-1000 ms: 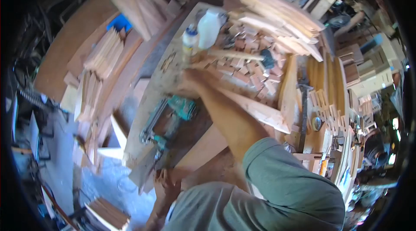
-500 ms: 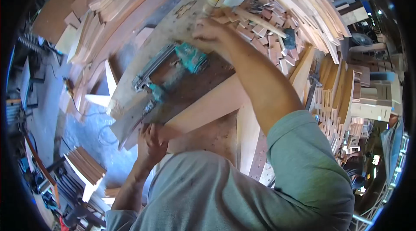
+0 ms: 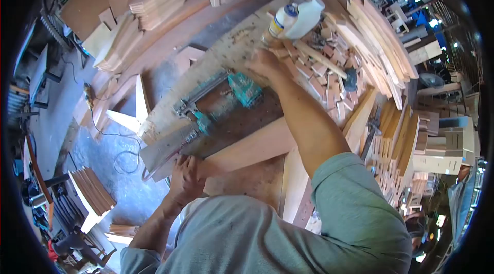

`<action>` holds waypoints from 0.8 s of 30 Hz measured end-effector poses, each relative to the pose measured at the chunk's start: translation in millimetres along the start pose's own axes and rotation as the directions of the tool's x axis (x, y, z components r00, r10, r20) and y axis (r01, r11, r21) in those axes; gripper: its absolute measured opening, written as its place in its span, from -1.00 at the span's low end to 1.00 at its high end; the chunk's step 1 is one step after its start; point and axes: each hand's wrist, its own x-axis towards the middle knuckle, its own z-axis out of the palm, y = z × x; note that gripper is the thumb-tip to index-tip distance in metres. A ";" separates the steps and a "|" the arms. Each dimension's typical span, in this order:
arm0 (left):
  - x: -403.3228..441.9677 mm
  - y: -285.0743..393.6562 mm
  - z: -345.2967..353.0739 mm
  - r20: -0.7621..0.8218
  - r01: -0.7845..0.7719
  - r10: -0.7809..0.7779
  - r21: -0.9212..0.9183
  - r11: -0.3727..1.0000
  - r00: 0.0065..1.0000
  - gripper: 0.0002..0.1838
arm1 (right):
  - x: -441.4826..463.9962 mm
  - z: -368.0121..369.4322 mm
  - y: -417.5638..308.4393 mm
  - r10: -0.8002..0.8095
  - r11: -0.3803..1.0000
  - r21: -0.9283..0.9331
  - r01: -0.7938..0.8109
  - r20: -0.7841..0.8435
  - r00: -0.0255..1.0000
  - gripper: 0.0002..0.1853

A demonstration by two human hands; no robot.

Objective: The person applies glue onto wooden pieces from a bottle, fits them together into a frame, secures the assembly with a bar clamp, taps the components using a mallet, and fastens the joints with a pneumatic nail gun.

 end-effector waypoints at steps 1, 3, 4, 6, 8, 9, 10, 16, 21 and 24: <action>5.3 4.4 -6.6 -0.028 -0.004 0.004 0.009 1.000 1.000 -0.63 | -4.5 -2.6 -1.0 0.000 1.000 0.000 0.000 -0.003 1.000 -0.54; 19.0 19.6 -37.1 -0.122 -0.083 0.090 0.059 0.995 0.988 -0.61 | 9.9 -14.2 -25.8 0.061 0.977 -0.196 -0.080 -0.098 0.993 -0.53; 19.4 33.2 -46.8 -0.138 -0.124 0.131 0.061 0.990 0.982 -0.60 | 19.3 -42.0 -24.2 0.052 0.984 -0.162 -0.075 -0.143 0.988 -0.52; -16.6 70.1 -67.4 -0.030 -0.163 0.162 -0.005 0.987 0.986 -0.59 | -31.9 -111.0 -40.4 0.044 0.996 -0.066 -0.054 -0.139 0.989 -0.49; -9.4 94.8 -88.9 0.103 -0.155 0.156 -0.010 0.988 0.982 -0.52 | -58.6 -158.7 -54.0 -0.040 0.999 -0.031 0.034 -0.192 0.981 -0.47; 0.1 103.9 -102.9 0.152 -0.160 0.158 0.004 0.987 0.976 -0.48 | -70.9 -172.5 -58.2 -0.055 0.997 0.036 0.064 -0.204 0.977 -0.46; 7.4 111.5 -116.8 0.199 -0.160 0.153 0.019 0.987 0.968 -0.44 | -81.4 -183.2 -62.0 -0.076 0.990 0.103 0.100 -0.213 0.974 -0.44; 40.9 137.8 -179.2 0.766 0.282 -0.094 -0.117 0.952 0.636 -0.51 | -118.7 -232.7 -63.6 -0.117 0.939 0.272 0.211 -0.323 0.939 -0.61; 19.1 124.6 -160.9 0.726 0.612 0.449 -0.685 0.396 0.521 -0.45 | -168.9 -271.5 -91.2 0.046 0.986 0.159 0.044 -0.521 0.853 -0.66; 8.1 161.9 -170.2 0.626 0.493 0.574 -0.776 0.392 0.528 -0.40 | -219.0 -317.8 -95.9 0.155 0.946 0.317 0.073 -0.637 0.755 -0.72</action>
